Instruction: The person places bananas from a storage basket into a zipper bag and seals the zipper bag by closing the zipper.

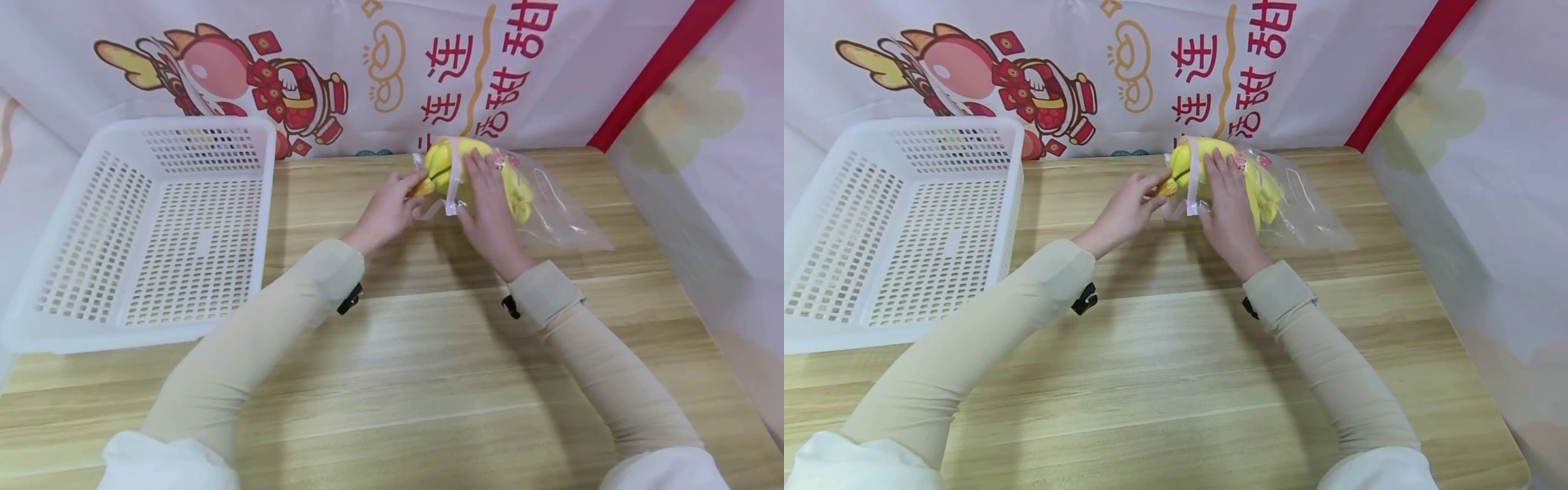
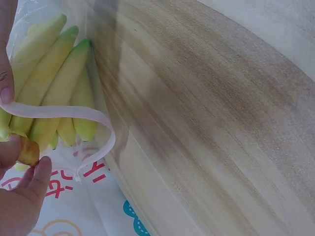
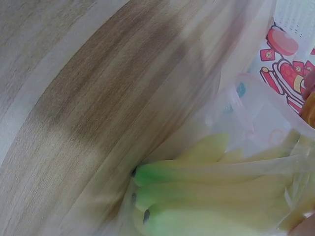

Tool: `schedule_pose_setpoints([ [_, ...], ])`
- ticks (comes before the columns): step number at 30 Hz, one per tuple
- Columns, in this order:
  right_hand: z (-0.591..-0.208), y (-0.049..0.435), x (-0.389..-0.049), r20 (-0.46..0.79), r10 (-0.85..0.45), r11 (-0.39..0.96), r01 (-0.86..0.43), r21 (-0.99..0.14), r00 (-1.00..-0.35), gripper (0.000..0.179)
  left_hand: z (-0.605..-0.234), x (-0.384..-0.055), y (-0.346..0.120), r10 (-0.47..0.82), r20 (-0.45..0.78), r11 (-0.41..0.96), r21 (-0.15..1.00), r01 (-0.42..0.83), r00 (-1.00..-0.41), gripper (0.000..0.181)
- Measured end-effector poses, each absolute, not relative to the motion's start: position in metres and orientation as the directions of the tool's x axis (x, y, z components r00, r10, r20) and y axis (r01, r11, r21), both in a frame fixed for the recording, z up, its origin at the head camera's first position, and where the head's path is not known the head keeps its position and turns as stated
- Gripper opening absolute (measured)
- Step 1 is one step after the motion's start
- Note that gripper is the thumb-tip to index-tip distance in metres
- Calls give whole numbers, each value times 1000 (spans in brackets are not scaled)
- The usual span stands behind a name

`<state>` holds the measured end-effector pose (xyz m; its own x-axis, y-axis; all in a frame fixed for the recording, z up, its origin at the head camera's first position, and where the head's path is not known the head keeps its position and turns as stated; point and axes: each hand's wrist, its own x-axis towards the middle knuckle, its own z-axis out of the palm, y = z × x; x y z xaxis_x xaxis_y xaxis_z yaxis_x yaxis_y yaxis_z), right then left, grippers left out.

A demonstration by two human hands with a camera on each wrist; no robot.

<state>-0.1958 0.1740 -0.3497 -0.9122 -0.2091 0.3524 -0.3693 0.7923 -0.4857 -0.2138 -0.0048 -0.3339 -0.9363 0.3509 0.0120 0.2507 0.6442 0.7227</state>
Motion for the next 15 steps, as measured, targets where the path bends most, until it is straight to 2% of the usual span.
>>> schedule_pose_setpoints([
  [8,-347,173,-196,383,-212,781,-392,-487,-899,72,-333,-215,0,326,31,515,832,206,-945,38],
  [15,-344,171,-198,358,-211,782,-377,-497,-910,71,-332,-214,3,326,-3,472,867,160,-945,42],
])
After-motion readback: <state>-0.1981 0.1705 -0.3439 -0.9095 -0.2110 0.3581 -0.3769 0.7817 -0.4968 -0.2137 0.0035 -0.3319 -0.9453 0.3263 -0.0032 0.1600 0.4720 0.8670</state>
